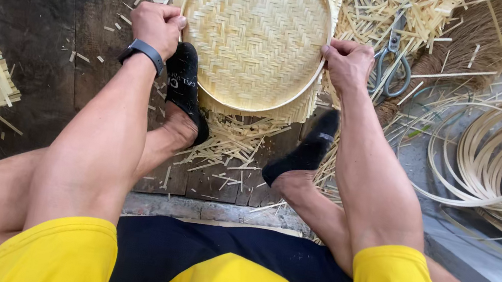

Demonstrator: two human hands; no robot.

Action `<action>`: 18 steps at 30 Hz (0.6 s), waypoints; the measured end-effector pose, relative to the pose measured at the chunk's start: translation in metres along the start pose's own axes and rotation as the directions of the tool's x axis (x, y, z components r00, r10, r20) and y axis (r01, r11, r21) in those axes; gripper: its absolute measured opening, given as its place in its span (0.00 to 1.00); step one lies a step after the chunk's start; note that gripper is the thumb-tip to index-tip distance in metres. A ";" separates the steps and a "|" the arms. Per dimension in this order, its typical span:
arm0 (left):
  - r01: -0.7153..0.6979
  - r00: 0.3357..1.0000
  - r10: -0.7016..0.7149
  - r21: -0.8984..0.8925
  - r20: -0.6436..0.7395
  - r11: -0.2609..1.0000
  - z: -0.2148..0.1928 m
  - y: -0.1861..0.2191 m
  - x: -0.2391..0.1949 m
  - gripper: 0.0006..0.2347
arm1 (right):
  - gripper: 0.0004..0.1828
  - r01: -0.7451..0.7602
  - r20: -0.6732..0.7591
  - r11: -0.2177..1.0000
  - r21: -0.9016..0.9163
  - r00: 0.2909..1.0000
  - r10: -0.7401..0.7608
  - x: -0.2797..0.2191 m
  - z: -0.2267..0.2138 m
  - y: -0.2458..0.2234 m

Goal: The person places a pre-woven bamboo mat onto a circular wooden frame, presses it into place, and uses shears to trim the excess matting around the edge. The person repeats this process for multiple trays, stacking the finished ones.

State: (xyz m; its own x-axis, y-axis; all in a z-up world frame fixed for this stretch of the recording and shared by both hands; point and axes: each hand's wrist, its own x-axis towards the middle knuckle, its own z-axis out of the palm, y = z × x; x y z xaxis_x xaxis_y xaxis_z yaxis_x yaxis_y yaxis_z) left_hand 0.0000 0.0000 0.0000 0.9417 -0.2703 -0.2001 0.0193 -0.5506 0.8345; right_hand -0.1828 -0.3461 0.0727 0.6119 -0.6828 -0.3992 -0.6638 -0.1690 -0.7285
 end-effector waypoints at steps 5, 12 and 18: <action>0.160 0.986 -0.151 -0.157 0.067 0.974 -0.002 -0.004 0.006 0.07 | 0.12 -0.034 0.001 0.998 -0.054 0.999 0.034 0.007 -0.001 0.007; 0.360 0.905 -0.340 -0.036 0.254 0.932 -0.020 0.038 0.023 0.07 | 0.13 0.094 0.033 0.976 -0.195 0.995 -0.089 0.005 -0.008 -0.010; -0.688 0.722 0.656 0.328 0.222 0.647 0.029 0.092 0.075 0.13 | 0.74 0.744 0.587 0.523 -0.416 0.659 -0.471 -0.065 0.052 -0.047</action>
State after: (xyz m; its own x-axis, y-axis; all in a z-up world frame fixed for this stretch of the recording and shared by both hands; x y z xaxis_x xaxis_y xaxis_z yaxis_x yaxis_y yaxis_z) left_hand 0.0623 -0.0937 0.0466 0.6179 -0.7314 0.2887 -0.7460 -0.4292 0.5093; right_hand -0.1684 -0.2564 0.1041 0.9679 0.0466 -0.2468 -0.0711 -0.8917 -0.4469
